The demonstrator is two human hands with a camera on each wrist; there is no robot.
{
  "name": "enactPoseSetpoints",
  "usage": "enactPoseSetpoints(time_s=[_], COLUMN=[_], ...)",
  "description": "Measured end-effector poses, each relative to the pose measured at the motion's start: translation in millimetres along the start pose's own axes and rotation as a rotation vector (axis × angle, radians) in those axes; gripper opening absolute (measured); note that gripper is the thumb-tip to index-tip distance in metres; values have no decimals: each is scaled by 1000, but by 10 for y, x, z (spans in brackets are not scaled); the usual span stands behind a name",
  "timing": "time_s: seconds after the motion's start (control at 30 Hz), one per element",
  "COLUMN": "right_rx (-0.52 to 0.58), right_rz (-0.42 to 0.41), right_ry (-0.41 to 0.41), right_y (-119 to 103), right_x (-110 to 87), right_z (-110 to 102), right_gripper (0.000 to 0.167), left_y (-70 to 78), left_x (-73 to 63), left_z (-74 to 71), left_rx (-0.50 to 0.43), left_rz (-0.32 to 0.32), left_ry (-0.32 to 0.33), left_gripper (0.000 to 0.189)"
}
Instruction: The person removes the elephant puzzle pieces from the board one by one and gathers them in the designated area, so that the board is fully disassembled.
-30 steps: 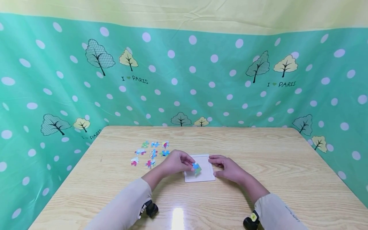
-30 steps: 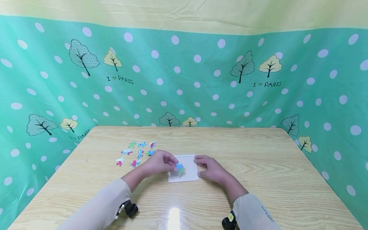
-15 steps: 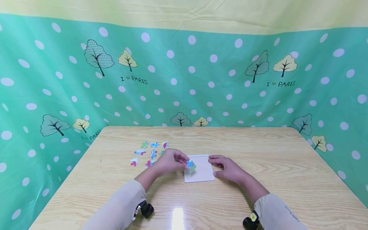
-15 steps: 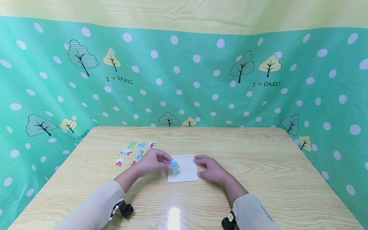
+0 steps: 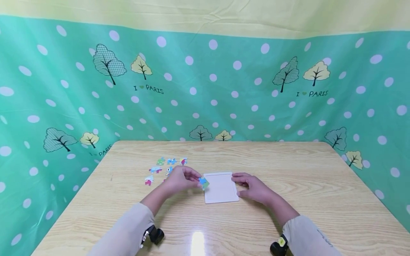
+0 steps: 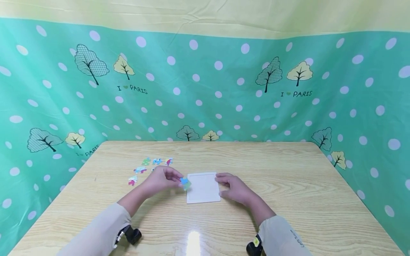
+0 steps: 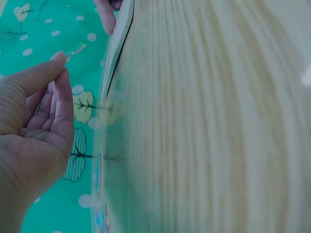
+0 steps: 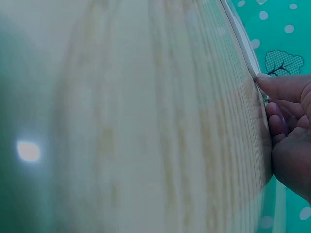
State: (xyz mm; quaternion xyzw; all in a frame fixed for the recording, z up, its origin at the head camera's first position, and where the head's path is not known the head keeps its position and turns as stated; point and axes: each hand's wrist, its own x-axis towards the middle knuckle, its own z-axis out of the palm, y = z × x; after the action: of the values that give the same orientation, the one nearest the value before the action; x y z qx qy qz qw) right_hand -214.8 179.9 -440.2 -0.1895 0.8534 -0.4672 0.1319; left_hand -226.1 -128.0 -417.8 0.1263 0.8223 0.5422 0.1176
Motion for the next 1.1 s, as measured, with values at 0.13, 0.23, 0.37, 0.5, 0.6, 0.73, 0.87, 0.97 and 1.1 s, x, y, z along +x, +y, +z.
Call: enactPoseSetpoints(time_s=[0.13,0.23,0.37,0.5,0.6,0.73,0.87,0.97,1.1], right_rx=[8,10,9,4,4,-2,-8,-9,-11], right_rz=[1,3,7,6,4,8,10,4,-9], right_ry=[-1,-2,-1,0,-2,1,4,3,0], right_y=[-5,-6,-7,-6,-4,-4,-7,-6,0], right_x=[-5,-5,-5,-8,-9,-8,-3,-2,-1], right_z=[3,4,4,1,0,1,5,6,4], right_gripper=[49,49,49,50,50,50,49,49,49], left_y=[-74,-125,-182,-234,-254,-267,-280,-287,-281], left_x=[-17,-37,-61,-74,-77,-81,-87,-93,-98], left_z=[-57,-104,-173,-249,-301,-357,-402,-430,-452], left_rx=[-18,-26,-13,23,58,120,174,222,286], left_rz=[-12,-25,-37,-60,-64,-71,-85,-80,-72], left_ry=[20,28,44,68,80,97,112,122,135], left_gripper=[28,29,30,28,27,25,25,24,21])
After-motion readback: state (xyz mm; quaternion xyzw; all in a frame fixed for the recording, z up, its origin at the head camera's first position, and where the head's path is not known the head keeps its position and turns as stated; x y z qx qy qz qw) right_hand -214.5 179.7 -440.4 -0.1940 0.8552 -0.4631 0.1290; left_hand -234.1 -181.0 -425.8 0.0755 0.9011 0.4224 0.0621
